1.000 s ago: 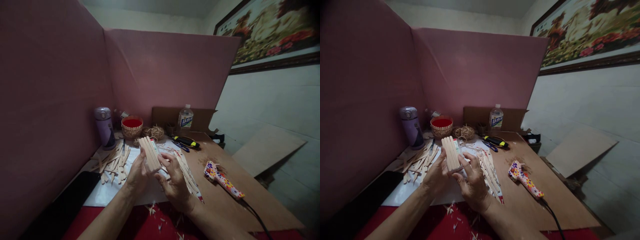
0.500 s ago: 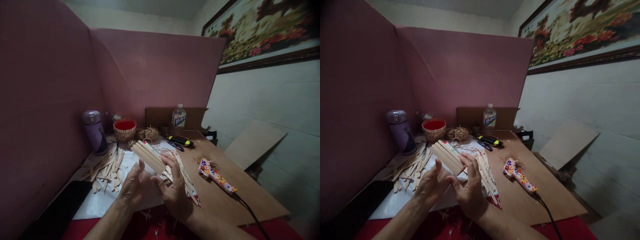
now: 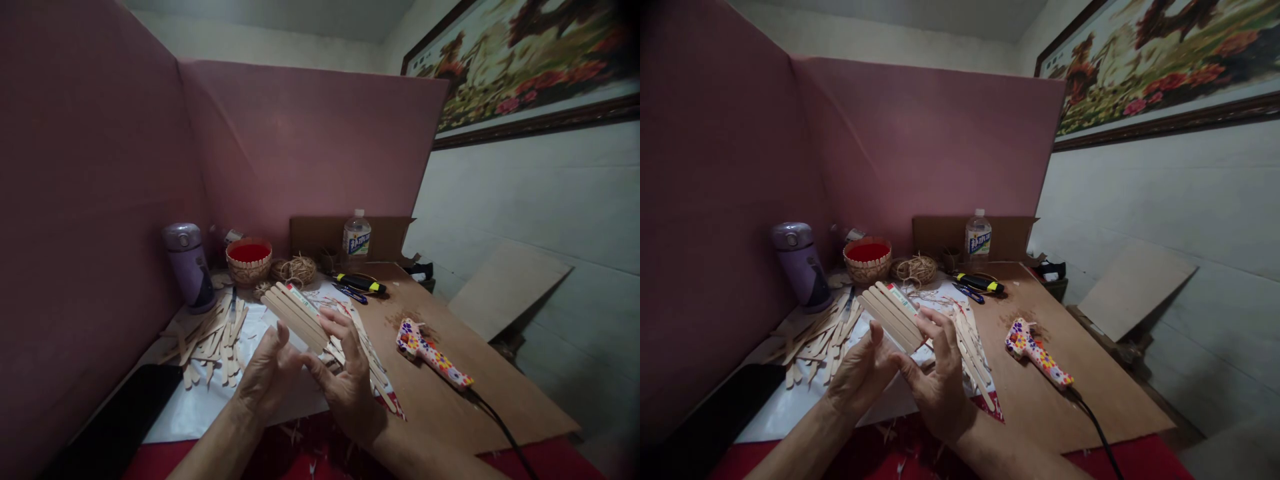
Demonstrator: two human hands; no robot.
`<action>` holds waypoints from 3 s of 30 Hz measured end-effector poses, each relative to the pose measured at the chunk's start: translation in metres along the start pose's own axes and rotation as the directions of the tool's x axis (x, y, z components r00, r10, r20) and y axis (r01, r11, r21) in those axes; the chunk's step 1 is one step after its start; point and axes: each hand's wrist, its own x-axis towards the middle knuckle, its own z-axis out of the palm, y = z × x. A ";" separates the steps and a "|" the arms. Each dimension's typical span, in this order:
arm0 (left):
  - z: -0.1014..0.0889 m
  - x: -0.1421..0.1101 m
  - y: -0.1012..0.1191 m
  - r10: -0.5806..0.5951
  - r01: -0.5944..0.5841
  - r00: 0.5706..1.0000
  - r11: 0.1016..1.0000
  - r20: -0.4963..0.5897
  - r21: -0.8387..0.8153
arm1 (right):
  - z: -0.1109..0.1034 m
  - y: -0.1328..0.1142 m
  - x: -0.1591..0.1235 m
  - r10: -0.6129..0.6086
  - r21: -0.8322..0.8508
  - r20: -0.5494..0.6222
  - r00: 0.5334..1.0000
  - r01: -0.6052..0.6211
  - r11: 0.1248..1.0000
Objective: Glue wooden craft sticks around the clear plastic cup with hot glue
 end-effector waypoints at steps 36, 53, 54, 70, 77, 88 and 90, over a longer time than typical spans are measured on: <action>0.021 0.001 -0.004 0.380 -0.182 0.883 0.818 -0.275 0.546 | -0.005 -0.004 -0.004 -0.064 -0.191 0.092 0.994 0.081 0.978; 0.023 0.002 -0.004 0.378 -0.154 0.884 0.791 -0.274 0.592 | -0.006 -0.002 0.000 -0.102 -0.210 0.094 0.990 0.120 0.970; 0.024 0.001 -0.004 0.367 -0.152 0.890 0.798 -0.270 0.583 | -0.006 -0.003 0.000 -0.093 -0.196 0.090 0.992 0.109 0.974; 0.027 0.000 -0.004 0.126 0.054 0.939 0.865 -0.320 0.499 | -0.010 0.023 0.030 0.363 0.332 0.062 0.930 -0.362 0.871; 0.031 -0.001 -0.007 0.017 0.116 0.967 0.859 -0.254 0.498 | -0.010 0.023 0.036 0.533 0.519 0.215 0.818 -0.558 0.647; 0.019 0.003 -0.012 -0.015 0.129 0.968 0.885 -0.250 0.447 | -0.010 0.018 0.039 0.560 0.517 0.190 0.806 -0.567 0.641; 0.019 0.003 -0.014 -0.014 0.127 0.968 0.888 -0.249 0.443 | -0.009 0.018 0.038 0.565 0.524 0.178 0.806 -0.564 0.639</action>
